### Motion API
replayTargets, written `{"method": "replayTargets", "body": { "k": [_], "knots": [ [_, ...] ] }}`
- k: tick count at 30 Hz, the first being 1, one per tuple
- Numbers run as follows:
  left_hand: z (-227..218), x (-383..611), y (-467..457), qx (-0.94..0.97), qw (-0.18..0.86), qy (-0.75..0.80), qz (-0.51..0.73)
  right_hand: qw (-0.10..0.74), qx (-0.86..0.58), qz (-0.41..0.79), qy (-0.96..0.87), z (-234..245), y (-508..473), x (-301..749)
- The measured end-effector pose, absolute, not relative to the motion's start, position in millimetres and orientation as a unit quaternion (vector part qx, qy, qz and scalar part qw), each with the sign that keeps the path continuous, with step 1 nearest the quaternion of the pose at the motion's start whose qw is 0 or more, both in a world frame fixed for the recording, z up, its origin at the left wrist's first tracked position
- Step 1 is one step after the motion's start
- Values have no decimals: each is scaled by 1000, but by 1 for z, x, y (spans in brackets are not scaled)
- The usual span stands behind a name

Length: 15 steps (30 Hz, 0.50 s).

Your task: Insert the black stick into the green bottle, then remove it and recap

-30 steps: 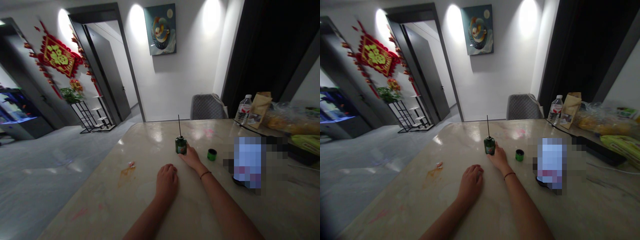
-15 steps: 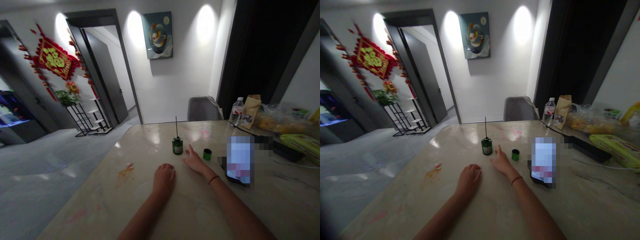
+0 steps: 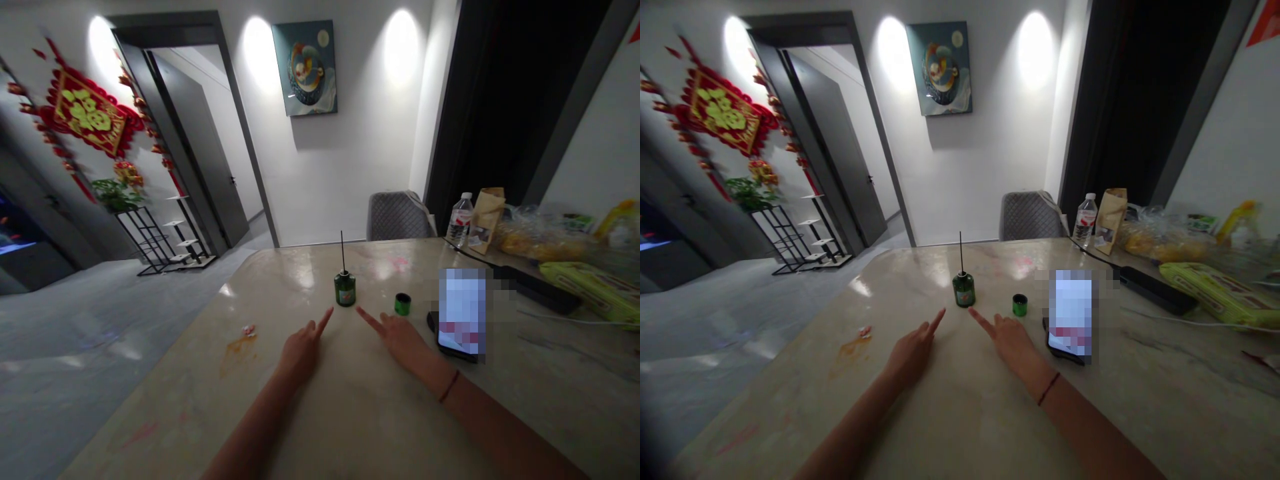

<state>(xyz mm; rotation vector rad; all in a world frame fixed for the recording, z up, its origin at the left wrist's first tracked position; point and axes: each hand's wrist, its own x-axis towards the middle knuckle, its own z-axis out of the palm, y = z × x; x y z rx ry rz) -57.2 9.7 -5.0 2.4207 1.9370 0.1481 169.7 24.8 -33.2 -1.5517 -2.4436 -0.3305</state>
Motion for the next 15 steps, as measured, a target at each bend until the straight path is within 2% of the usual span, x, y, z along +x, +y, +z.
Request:
{"method": "replayTargets", "body": {
  "k": [3,8,12,15],
  "knots": [
    [-6,-57,9,777,24,625,65,149,-515,-68,-842,-27,27,175],
    [-3,-63,7,729,41,672,123,301,-522,48,-796,1,50,170],
    [-3,-65,7,714,44,691,106,400,-535,101,-737,20,85,151],
    [-4,-65,7,727,47,680,83,420,-545,125,-715,28,113,136]
  ]
}}
